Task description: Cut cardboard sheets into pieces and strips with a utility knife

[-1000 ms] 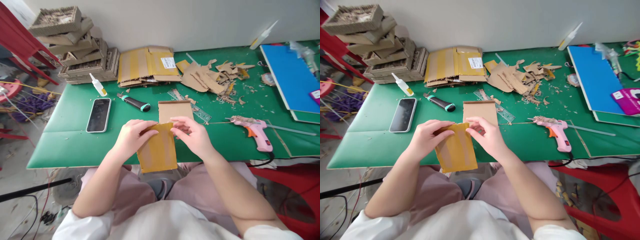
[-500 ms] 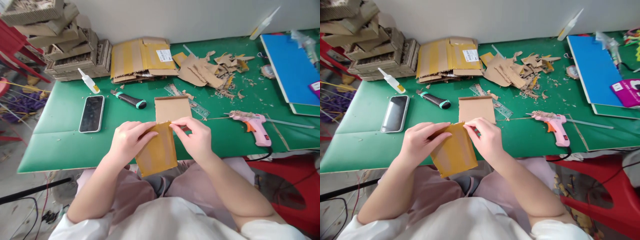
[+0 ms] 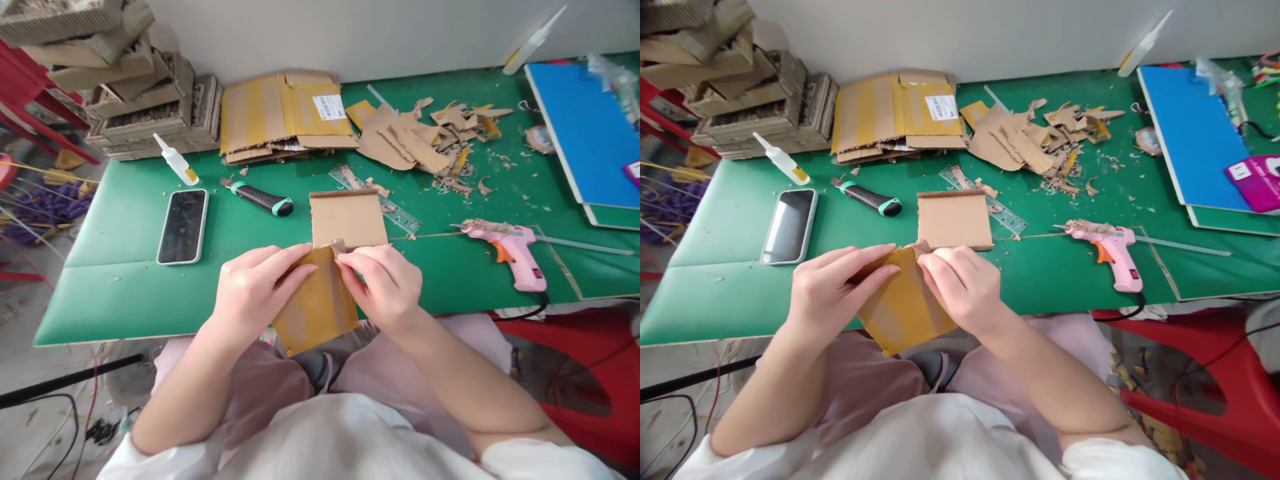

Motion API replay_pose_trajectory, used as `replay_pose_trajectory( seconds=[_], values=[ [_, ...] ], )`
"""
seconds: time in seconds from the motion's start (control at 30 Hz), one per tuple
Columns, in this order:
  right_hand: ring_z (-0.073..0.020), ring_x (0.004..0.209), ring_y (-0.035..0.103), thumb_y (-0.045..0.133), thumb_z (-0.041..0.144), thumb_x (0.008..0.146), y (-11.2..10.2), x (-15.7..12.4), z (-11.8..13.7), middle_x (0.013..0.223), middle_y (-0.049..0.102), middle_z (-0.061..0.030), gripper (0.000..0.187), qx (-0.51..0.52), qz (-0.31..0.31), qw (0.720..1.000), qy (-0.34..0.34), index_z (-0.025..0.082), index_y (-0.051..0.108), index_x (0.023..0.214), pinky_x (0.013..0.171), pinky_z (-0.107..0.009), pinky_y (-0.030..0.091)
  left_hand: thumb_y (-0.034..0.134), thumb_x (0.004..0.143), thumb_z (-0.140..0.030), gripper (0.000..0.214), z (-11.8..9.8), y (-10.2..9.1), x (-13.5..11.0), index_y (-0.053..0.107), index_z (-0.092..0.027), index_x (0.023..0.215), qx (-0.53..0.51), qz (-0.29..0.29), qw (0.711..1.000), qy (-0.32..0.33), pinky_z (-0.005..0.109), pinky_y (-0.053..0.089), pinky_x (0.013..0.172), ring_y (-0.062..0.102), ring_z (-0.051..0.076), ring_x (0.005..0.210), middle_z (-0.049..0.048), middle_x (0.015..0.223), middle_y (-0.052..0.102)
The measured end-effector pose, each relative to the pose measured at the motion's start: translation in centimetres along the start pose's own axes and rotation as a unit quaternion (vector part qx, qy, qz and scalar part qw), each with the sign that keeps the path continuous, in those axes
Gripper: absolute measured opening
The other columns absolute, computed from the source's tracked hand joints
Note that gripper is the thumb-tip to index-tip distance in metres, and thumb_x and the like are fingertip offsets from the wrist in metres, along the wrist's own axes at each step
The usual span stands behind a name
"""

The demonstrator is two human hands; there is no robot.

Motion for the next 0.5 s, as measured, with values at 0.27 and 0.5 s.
replay_pose_trajectory(
  seconds=[0.27,0.5],
  values=[
    [-0.0135,0.069,0.059,0.064,0.009,0.077,0.3,0.0,0.4,0.074,0.067,-0.0041,0.015,0.056,0.003,0.998,-0.024,0.016,0.057,0.088,0.063,-0.025,0.052,0.06,0.085,-0.03,0.018,0.3,0.1,0.1,0.07,-0.02,0.095,-0.003,0.012,0.999,-0.05,0.019,0.044,0.055,0.061,0.01,0.061,-0.0014,0.069,0.068],
    [-0.0193,0.089,0.061,0.062,0.009,0.078,0.7,-0.2,1.2,0.085,0.067,-0.009,0.013,0.072,-0.004,0.997,-0.023,0.015,0.058,0.089,0.078,-0.034,0.055,0.059,0.084,-0.029,0.021,1.3,0.6,0.3,0.071,-0.02,0.098,-0.04,0.031,0.992,-0.112,0.02,0.046,0.064,0.063,0.012,0.069,0.0002,0.076,0.07]
  ],
)
Point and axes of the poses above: each hand's wrist, its own x-axis towards the middle knuckle, its own y-axis out of the palm, z = x × y, the point moved 2 cm from there along x, towards the middle knuckle
